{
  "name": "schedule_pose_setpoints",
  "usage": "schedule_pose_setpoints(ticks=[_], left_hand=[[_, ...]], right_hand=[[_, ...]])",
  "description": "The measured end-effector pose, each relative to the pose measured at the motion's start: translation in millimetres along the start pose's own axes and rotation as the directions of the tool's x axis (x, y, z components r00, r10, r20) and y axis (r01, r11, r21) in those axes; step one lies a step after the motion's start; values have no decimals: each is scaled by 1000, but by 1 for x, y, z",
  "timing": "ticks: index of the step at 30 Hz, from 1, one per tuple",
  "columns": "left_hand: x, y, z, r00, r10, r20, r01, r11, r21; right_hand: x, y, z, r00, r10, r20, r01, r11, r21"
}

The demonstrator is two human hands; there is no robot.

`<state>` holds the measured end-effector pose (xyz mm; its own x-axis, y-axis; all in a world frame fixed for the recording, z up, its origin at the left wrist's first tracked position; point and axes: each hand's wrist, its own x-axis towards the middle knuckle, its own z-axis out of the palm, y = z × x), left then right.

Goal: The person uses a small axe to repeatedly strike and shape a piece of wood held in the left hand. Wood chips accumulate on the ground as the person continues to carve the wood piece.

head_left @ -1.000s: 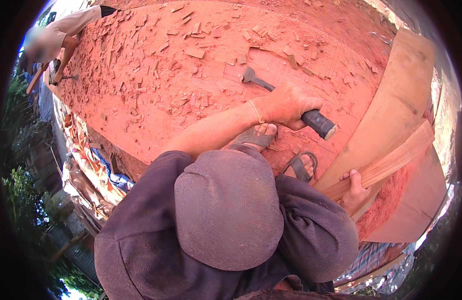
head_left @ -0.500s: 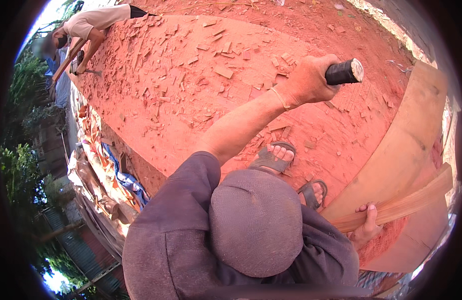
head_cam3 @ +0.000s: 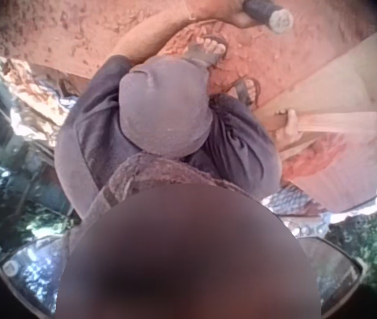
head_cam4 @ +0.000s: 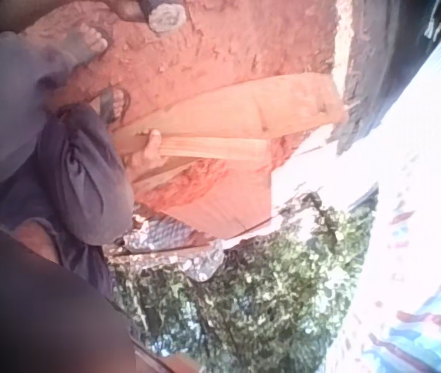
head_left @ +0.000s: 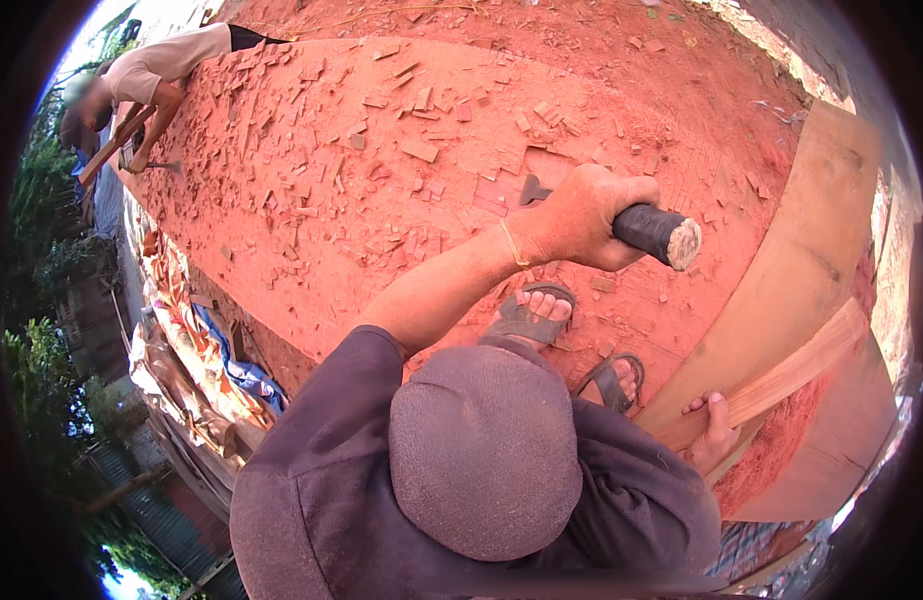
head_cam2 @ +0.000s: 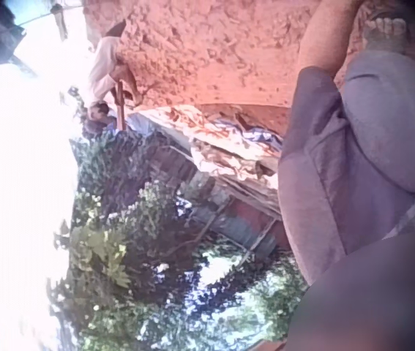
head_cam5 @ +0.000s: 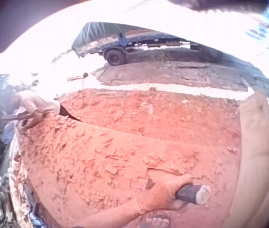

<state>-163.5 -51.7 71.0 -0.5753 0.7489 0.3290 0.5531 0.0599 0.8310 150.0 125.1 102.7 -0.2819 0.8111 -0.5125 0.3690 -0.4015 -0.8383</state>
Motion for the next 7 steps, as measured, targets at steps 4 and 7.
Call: schedule_pose_setpoints(ticks=[4,7], left_hand=[[12,-27,-18,982,-114,-148,89,983,-161],[33,-43,-57,953,24,-302,97,921,378]], right_hand=[[-2,-2,-1,995,-64,81,65,998,-18],[1,7,-10,998,-13,66,13,1000,-1]])
